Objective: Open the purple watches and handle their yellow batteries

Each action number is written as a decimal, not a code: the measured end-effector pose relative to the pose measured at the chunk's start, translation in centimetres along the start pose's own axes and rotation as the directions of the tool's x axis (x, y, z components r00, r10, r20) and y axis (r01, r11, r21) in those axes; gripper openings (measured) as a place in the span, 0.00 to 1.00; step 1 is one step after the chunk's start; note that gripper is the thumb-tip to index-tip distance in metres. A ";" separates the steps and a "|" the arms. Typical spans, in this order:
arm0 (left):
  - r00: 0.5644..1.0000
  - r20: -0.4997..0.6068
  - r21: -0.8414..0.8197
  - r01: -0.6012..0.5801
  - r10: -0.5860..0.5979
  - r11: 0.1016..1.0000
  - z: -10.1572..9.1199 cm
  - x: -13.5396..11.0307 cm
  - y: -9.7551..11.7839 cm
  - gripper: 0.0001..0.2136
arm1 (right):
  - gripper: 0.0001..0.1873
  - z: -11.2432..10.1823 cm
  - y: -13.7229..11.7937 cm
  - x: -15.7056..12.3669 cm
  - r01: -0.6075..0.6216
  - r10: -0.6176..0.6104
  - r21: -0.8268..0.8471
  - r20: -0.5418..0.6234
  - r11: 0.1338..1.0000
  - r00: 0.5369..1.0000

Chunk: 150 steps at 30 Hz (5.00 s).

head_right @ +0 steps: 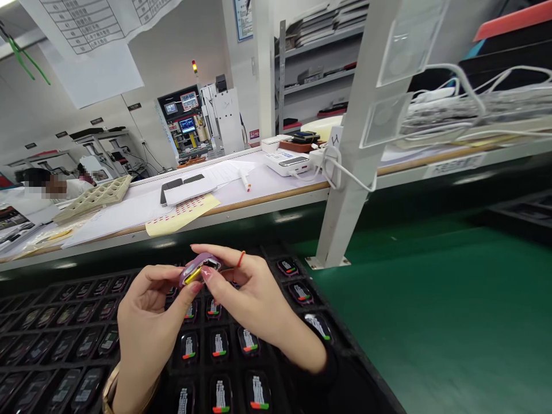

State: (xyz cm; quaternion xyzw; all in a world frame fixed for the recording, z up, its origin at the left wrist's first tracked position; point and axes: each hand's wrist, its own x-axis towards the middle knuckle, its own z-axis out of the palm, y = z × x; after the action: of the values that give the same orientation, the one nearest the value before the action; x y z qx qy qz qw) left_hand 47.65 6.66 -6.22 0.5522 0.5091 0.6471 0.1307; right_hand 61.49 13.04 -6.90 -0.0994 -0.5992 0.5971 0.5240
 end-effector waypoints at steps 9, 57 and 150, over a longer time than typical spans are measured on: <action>0.987 -0.026 0.228 -0.148 0.158 0.962 0.4 0.6 -0.9 0.12 | 0.09 0.4 0.1 0.7 -0.057 0.060 0.032 -0.115 0.998 0.992; 0.954 0.192 -0.044 0.240 -0.228 0.970 0.5 1.0 -1.6 0.14 | 0.02 -0.3 1.9 1.4 0.172 -0.364 -0.594 -0.219 0.786 0.905; 0.945 0.163 -0.283 0.320 -0.283 0.904 1.5 0.5 -1.3 0.13 | 0.06 0.3 1.8 1.0 0.237 -0.377 -0.508 -0.192 0.828 0.906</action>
State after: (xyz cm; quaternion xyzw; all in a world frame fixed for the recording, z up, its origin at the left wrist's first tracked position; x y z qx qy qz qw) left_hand 48.26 8.39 -7.21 0.4772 0.4736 0.6561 0.3429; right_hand 59.93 14.02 -7.77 -0.2101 -0.6530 0.3187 0.6541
